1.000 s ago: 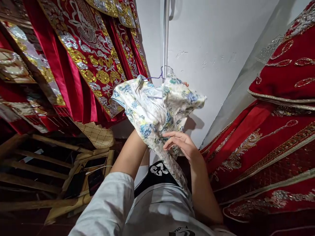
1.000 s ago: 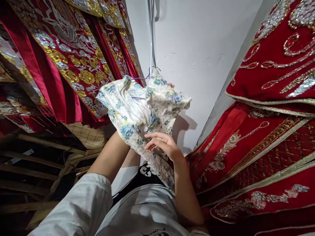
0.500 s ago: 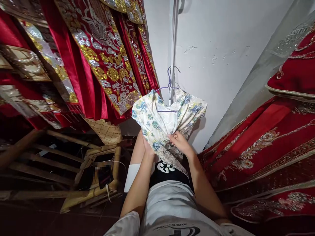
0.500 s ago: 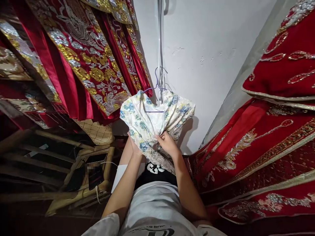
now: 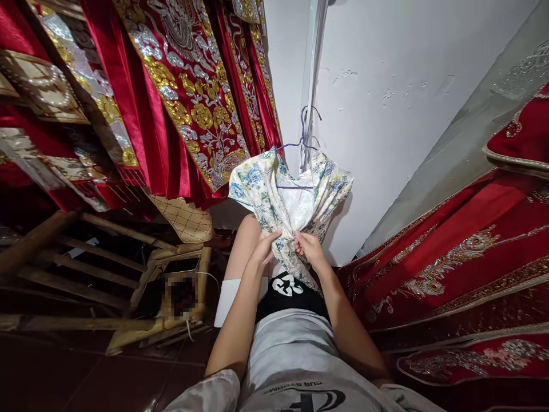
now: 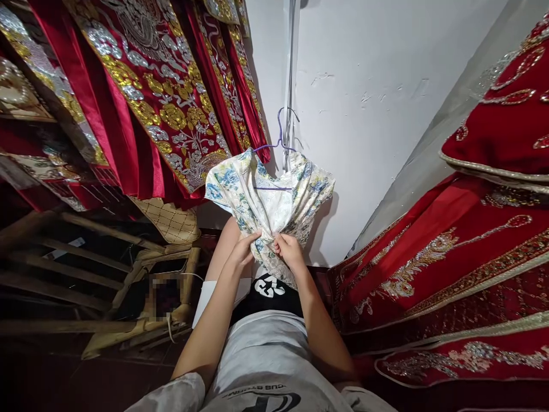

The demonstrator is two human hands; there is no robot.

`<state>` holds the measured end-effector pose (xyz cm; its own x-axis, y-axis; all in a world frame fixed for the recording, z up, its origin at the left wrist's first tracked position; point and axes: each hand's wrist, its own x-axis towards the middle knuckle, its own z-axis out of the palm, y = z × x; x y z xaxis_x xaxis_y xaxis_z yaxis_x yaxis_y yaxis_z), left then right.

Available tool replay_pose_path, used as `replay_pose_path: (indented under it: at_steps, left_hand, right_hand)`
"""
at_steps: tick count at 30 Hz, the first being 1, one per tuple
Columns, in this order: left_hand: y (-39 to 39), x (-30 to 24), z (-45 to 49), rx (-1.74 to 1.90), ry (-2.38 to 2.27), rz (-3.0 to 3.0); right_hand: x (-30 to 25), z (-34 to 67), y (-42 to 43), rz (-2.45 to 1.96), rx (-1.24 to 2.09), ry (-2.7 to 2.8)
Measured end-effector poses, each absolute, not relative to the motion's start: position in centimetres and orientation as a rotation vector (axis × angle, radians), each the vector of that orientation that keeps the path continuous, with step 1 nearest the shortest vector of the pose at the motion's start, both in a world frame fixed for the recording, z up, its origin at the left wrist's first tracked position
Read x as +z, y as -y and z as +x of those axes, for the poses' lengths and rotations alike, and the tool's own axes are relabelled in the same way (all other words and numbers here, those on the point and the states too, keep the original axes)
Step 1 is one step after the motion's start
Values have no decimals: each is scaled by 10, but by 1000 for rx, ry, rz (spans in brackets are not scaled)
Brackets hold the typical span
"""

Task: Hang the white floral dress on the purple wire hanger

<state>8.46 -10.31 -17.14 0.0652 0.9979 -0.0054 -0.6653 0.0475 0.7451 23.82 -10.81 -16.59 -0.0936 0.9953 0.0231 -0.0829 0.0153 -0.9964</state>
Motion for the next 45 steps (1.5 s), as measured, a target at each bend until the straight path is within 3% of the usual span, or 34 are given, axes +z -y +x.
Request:
replay_pose_path:
  at_steps: [6, 11, 18, 23, 27, 33, 36, 40, 45]
  left_hand:
    - [94, -183, 92, 1724, -839, 666]
    - [93, -208, 93, 2086, -1318, 811]
    - [107, -214, 125, 1827, -1324, 1655]
    - [103, -211, 128, 1471, -1235, 1796]
    - [100, -209, 126, 1399, -1268, 1822]
    - [109, -204, 146, 1204, -1294, 1899]
    - [107, -201, 152, 1147, -1250, 1903]
    - [82, -165, 139, 1183, -1168, 1862]
    - [40, -56, 107, 1736, -918, 1929]
  right_hand:
    - [-173, 252, 103, -1134, 1253, 1079]
    - [-179, 258, 98, -1182, 1199, 969]
    - [-176, 241, 98, -1200, 1287, 1064]
    - [-164, 237, 106, -1176, 1358, 1186]
    - [-125, 244, 89, -1116, 1338, 1197]
    - [-8, 252, 20, -883, 1241, 1082]
    - [22, 253, 12, -797, 1259, 1079]
    - [13, 249, 29, -795, 1197, 1194]
    - [7, 241, 36, -796, 1137, 1326]
